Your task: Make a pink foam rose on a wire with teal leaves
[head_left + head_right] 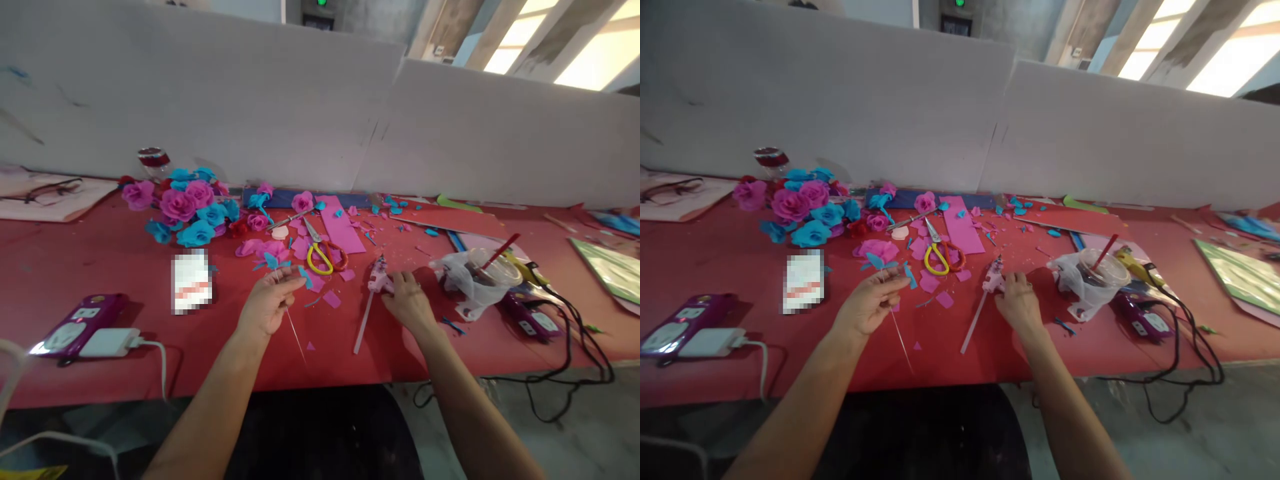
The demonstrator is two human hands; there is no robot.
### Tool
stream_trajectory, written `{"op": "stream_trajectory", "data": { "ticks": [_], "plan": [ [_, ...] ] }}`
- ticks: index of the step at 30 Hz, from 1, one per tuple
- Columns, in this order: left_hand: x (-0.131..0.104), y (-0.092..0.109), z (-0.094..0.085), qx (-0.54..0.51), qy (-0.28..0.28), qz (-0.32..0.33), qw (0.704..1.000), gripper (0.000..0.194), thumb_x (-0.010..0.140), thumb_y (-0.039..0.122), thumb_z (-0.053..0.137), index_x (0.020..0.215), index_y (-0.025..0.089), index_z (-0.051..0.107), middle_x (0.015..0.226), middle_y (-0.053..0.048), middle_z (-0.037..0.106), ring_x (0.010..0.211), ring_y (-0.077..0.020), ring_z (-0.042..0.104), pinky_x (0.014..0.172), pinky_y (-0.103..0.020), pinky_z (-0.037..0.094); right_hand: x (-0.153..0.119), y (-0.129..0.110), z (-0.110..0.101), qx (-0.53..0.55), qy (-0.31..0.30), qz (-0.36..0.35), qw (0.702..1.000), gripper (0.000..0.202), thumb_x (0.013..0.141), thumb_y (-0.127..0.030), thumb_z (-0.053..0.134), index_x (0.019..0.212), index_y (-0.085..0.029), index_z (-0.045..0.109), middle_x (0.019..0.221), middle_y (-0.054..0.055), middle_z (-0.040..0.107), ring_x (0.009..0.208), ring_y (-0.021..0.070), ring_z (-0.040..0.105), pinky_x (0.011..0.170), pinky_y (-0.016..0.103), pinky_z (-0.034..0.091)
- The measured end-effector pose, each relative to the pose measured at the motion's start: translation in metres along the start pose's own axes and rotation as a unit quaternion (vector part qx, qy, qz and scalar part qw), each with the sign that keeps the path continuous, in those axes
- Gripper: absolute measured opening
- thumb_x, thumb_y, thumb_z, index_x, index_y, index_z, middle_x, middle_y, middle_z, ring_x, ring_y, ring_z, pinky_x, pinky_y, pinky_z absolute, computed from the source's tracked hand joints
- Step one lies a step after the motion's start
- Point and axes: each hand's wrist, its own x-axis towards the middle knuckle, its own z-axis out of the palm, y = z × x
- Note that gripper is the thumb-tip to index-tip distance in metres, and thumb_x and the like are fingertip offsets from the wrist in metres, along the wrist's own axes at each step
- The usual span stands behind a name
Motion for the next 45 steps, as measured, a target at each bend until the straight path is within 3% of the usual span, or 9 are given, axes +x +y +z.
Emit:
{"op": "stream_trajectory", "data": {
  "ticks": [3, 6, 8, 12, 14, 18, 23, 37, 45],
  "plan": [
    [-0.002, -0.009, 0.004, 0.02, 0.038, 0.018, 0.999, 0.033, 0.046, 0.012, 0.083, 0.075, 0.012, 0.068, 0.069, 0.001, 0.063, 0.042, 0.0016, 0.035, 0.039, -0.015, 0.019, -0.003, -0.001, -0.01, 0.121, 0.044, 0.014, 0.992, 0.034, 0.074, -0.018, 0.057, 0.106, -0.01, 0.06, 0.106, 0.018, 0.061, 0.08, 0.0251, 0.062, 0.066, 0.034, 0.048],
    [-0.002, -0.023, 0.01, 0.031, 0.076, 0.001, 0.997, 0.023, 0.049, 0.011, 0.08, 0.067, 0.011, 0.065, 0.062, 0.001, 0.061, 0.042, 0.0003, 0.036, 0.04, -0.017, 0.019, -0.017, -0.007, -0.024, 0.275, 0.05, -0.019, 0.96, 0.022, 0.082, -0.027, 0.055, 0.097, -0.013, 0.064, 0.089, 0.011, 0.067, 0.077, 0.0237, 0.064, 0.07, 0.035, 0.051],
    [-0.002, -0.033, 0.012, 0.045, 0.088, -0.014, 0.995, 0.02, 0.051, 0.012, 0.078, 0.064, 0.012, 0.064, 0.059, 0.001, 0.059, 0.041, -0.0004, 0.035, 0.04, -0.018, 0.018, -0.032, -0.015, -0.033, 0.332, 0.004, -0.063, 0.941, 0.026, 0.088, -0.032, 0.049, 0.103, -0.017, 0.065, 0.09, 0.008, 0.07, 0.084, 0.0224, 0.066, 0.075, 0.034, 0.053],
    [-0.004, -0.051, 0.011, 0.113, 0.088, -0.033, 0.989, 0.017, 0.054, 0.014, 0.078, 0.065, 0.013, 0.064, 0.056, 0.002, 0.058, 0.04, -0.0014, 0.034, 0.042, -0.02, 0.02, -0.059, -0.032, -0.045, 0.453, -0.102, -0.143, 0.874, 0.033, 0.092, -0.031, 0.047, 0.122, -0.024, 0.061, 0.115, 0.007, 0.068, 0.11, 0.0232, 0.062, 0.095, 0.038, 0.049],
    [-0.006, -0.056, 0.01, 0.152, 0.096, -0.031, 0.983, 0.015, 0.055, 0.015, 0.077, 0.063, 0.013, 0.065, 0.056, 0.002, 0.059, 0.043, -0.003, 0.039, 0.044, -0.019, 0.025, -0.067, -0.037, -0.045, 0.461, -0.134, -0.151, 0.864, 0.034, 0.092, -0.029, 0.047, 0.123, -0.026, 0.061, 0.12, 0.006, 0.067, 0.114, 0.0231, 0.061, 0.098, 0.039, 0.048],
    [-0.005, -0.063, 0.011, 0.206, 0.114, -0.014, 0.972, 0.009, 0.057, 0.013, 0.074, 0.058, 0.014, 0.066, 0.058, -0.001, 0.062, 0.053, -0.0078, 0.05, 0.053, -0.021, 0.035, -0.073, -0.04, -0.031, 0.463, -0.161, -0.141, 0.86, 0.037, 0.09, -0.026, 0.05, 0.126, -0.026, 0.06, 0.124, 0.005, 0.066, 0.117, 0.0231, 0.06, 0.1, 0.037, 0.046],
    [-0.003, -0.067, 0.012, 0.254, 0.122, 0.018, 0.959, 0.006, 0.059, 0.015, 0.073, 0.059, 0.016, 0.067, 0.057, -0.001, 0.063, 0.053, -0.0098, 0.05, 0.058, -0.025, 0.039, -0.069, -0.043, -0.018, 0.446, -0.181, -0.13, 0.867, 0.036, 0.089, -0.026, 0.052, 0.124, -0.027, 0.06, 0.125, 0.005, 0.066, 0.12, 0.0232, 0.058, 0.103, 0.038, 0.044],
    [-0.002, -0.069, 0.01, 0.292, 0.128, 0.049, 0.947, 0.007, 0.059, 0.013, 0.075, 0.057, 0.018, 0.07, 0.059, -0.003, 0.067, 0.056, -0.0127, 0.055, 0.058, -0.025, 0.039, -0.064, -0.049, -0.021, 0.425, -0.199, -0.115, 0.876, 0.036, 0.089, -0.026, 0.055, 0.124, -0.029, 0.061, 0.126, 0.005, 0.065, 0.12, 0.0235, 0.059, 0.101, 0.04, 0.046],
    [-0.003, -0.067, 0.011, 0.256, 0.132, 0.02, 0.957, 0.007, 0.059, 0.011, 0.073, 0.056, 0.016, 0.069, 0.057, -0.002, 0.064, 0.054, -0.0104, 0.052, 0.056, -0.023, 0.037, -0.063, -0.049, -0.03, 0.418, -0.181, -0.113, 0.883, 0.032, 0.089, -0.028, 0.054, 0.12, -0.028, 0.064, 0.122, 0.005, 0.068, 0.115, 0.0249, 0.062, 0.097, 0.04, 0.05]
  ]
}}
